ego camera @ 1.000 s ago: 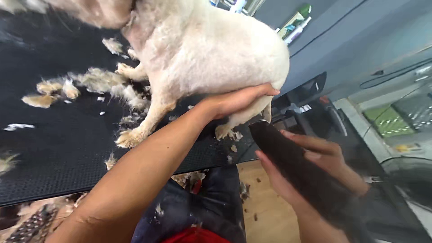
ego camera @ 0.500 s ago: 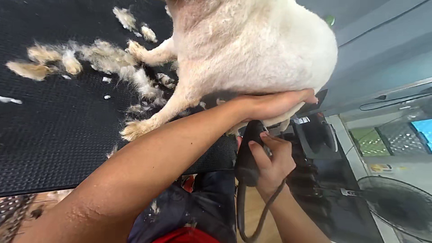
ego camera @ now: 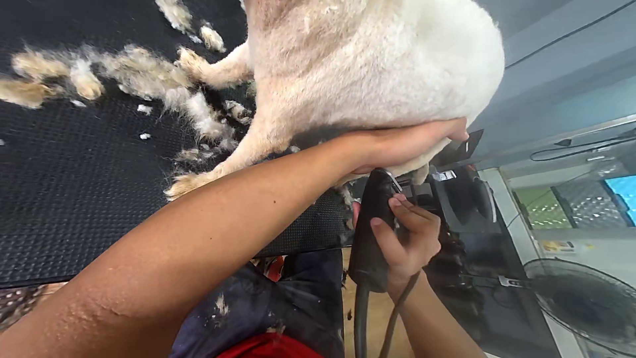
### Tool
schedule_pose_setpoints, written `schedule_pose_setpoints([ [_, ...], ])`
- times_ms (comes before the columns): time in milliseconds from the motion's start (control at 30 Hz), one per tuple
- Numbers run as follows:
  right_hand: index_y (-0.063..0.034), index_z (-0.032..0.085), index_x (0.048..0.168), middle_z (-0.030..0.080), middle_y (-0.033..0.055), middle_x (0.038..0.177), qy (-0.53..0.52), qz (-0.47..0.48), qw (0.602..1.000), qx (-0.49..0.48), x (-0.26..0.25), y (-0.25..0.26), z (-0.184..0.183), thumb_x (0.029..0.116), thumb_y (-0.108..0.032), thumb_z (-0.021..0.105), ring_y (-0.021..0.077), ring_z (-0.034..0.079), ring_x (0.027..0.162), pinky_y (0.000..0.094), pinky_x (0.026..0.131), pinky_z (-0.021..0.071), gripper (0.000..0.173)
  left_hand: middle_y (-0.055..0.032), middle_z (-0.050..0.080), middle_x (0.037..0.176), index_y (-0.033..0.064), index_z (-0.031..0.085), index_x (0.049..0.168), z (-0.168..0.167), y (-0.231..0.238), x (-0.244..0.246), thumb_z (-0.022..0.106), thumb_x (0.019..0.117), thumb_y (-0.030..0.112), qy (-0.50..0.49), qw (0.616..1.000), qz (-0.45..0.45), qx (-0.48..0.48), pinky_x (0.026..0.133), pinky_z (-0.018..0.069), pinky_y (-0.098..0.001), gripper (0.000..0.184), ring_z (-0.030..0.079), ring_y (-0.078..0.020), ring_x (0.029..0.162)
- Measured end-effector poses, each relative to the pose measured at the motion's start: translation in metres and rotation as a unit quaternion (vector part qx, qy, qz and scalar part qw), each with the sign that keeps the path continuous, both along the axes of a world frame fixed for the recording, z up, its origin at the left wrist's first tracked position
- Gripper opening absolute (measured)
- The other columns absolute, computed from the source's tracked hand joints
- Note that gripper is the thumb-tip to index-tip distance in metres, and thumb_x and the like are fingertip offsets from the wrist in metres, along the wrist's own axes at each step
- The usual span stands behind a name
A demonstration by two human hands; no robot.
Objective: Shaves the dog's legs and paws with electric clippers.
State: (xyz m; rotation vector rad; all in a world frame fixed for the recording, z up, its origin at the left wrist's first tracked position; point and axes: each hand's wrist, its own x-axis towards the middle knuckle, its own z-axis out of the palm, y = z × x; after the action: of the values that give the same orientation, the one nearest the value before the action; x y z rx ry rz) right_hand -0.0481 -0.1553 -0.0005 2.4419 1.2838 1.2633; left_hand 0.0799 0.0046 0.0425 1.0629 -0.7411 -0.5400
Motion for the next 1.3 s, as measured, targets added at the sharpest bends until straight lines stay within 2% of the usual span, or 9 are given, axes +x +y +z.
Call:
schedule_pose_setpoints([
  [100, -0.0124, 0.061, 0.113, 0.061, 0.0182, 0.104, 0.016, -0.034, 0.999, -0.001, 0.006, 0.002, -0.004, 0.0961, -0.024, 0.072, 0.0333, 0.066, 0.103, 0.0461, 0.089, 0.0562, 0.024, -0.0071, 0.062, 0.099, 0.0088, 0.061, 0.111, 0.004, 0.002, -0.003, 0.037, 0.1074, 0.047, 0.024, 1.0, -0.004, 0.009, 0.078, 0.0532, -0.0365, 0.045, 0.062, -0.0143, 0.092],
  [233, -0.0139, 0.064, 0.12, 0.063, 0.0184, 0.11, 0.08, -0.058, 0.994, 0.05, 0.013, -0.006, -0.009, 0.0877, -0.021, 0.081, 0.0325, 0.066, 0.107, 0.045, 0.087, 0.0583, 0.037, -0.0071, 0.063, 0.099, 0.0094, 0.062, 0.108, 0.006, 0.002, -0.004, 0.04, 0.1052, 0.047, 0.05, 0.999, -0.011, 0.013, 0.079, 0.0536, -0.038, 0.044, 0.063, -0.0153, 0.092],
  [400, -0.0127, 0.068, 0.119, 0.063, 0.0145, 0.113, 0.185, -0.079, 0.97, 0.137, 0.016, -0.015, -0.014, 0.0839, -0.023, 0.084, 0.0242, 0.065, 0.104, 0.0373, 0.082, 0.058, 0.04, -0.0044, 0.063, 0.08, 0.0104, 0.061, 0.096, 0.009, 0.002, -0.008, 0.039, 0.1069, 0.043, 0.069, 0.997, -0.025, -0.007, 0.065, 0.0545, -0.032, 0.041, 0.063, -0.0138, 0.073],
  [533, -0.0103, 0.066, 0.119, 0.065, 0.0124, 0.115, 0.272, -0.057, 0.952, 0.125, 0.015, -0.034, -0.016, 0.0837, -0.021, 0.083, 0.0224, 0.066, 0.109, 0.0375, 0.088, 0.0595, 0.041, -0.0063, 0.062, 0.084, 0.011, 0.061, 0.102, 0.012, -0.002, -0.007, 0.043, 0.1066, 0.043, 0.079, 0.996, -0.029, -0.01, 0.058, 0.0545, -0.03, 0.038, 0.062, -0.0147, 0.068],
  [633, -0.012, 0.066, 0.12, 0.067, 0.0085, 0.121, 0.357, 0.037, 0.915, 0.183, -0.003, -0.053, -0.008, 0.0814, -0.02, 0.086, 0.0228, 0.066, 0.116, 0.0409, 0.095, 0.0606, 0.045, -0.003, 0.061, 0.078, 0.0114, 0.063, 0.1, 0.014, -0.004, -0.01, 0.051, 0.1046, 0.041, 0.064, 0.997, -0.007, 0.034, 0.058, 0.0529, -0.027, 0.033, 0.06, -0.0116, 0.064],
  [767, -0.0201, 0.064, 0.122, 0.07, 0.0008, 0.121, 0.252, 0.139, 0.918, 0.274, -0.025, -0.053, 0.01, 0.0772, -0.011, 0.09, 0.0264, 0.067, 0.118, 0.0498, 0.101, 0.0596, 0.053, -0.0047, 0.063, 0.081, 0.0071, 0.065, 0.101, 0.015, -0.011, -0.013, 0.055, 0.1035, 0.034, 0.086, 0.988, 0.065, 0.109, 0.062, 0.0558, -0.0292, 0.029, 0.063, -0.0133, 0.067],
  [933, -0.018, 0.064, 0.123, 0.069, 0.0009, 0.122, 0.143, 0.165, 0.923, 0.317, -0.015, -0.047, 0.017, 0.0745, -0.005, 0.091, 0.0277, 0.068, 0.117, 0.0534, 0.102, 0.0591, 0.056, -0.0077, 0.067, 0.089, 0.0068, 0.067, 0.108, 0.019, -0.014, -0.017, 0.053, 0.1042, 0.035, 0.11, 0.98, 0.096, 0.136, 0.065, 0.0584, -0.0323, 0.031, 0.067, -0.0161, 0.073],
  [1167, -0.0155, 0.06, 0.124, 0.068, 0.0043, 0.119, 0.217, 0.17, 0.894, 0.353, -0.002, -0.053, -0.001, 0.0766, -0.007, 0.09, 0.0292, 0.067, 0.117, 0.0517, 0.103, 0.0584, 0.056, -0.0067, 0.063, 0.088, 0.0097, 0.063, 0.112, 0.022, -0.016, -0.021, 0.052, 0.1062, 0.034, 0.134, 0.98, 0.086, 0.115, 0.063, 0.058, -0.0312, 0.027, 0.063, -0.0161, 0.069],
  [1300, -0.0116, 0.054, 0.128, 0.069, 0.008, 0.121, 0.373, 0.111, 0.836, 0.387, -0.007, -0.062, -0.01, 0.0768, -0.006, 0.089, 0.0265, 0.068, 0.115, 0.0463, 0.102, 0.0592, 0.063, -0.0074, 0.064, 0.086, 0.0093, 0.061, 0.116, 0.02, -0.015, -0.02, 0.048, 0.1073, 0.033, 0.125, 0.985, 0.06, 0.101, 0.068, 0.0605, -0.0314, 0.028, 0.066, -0.0164, 0.07],
])
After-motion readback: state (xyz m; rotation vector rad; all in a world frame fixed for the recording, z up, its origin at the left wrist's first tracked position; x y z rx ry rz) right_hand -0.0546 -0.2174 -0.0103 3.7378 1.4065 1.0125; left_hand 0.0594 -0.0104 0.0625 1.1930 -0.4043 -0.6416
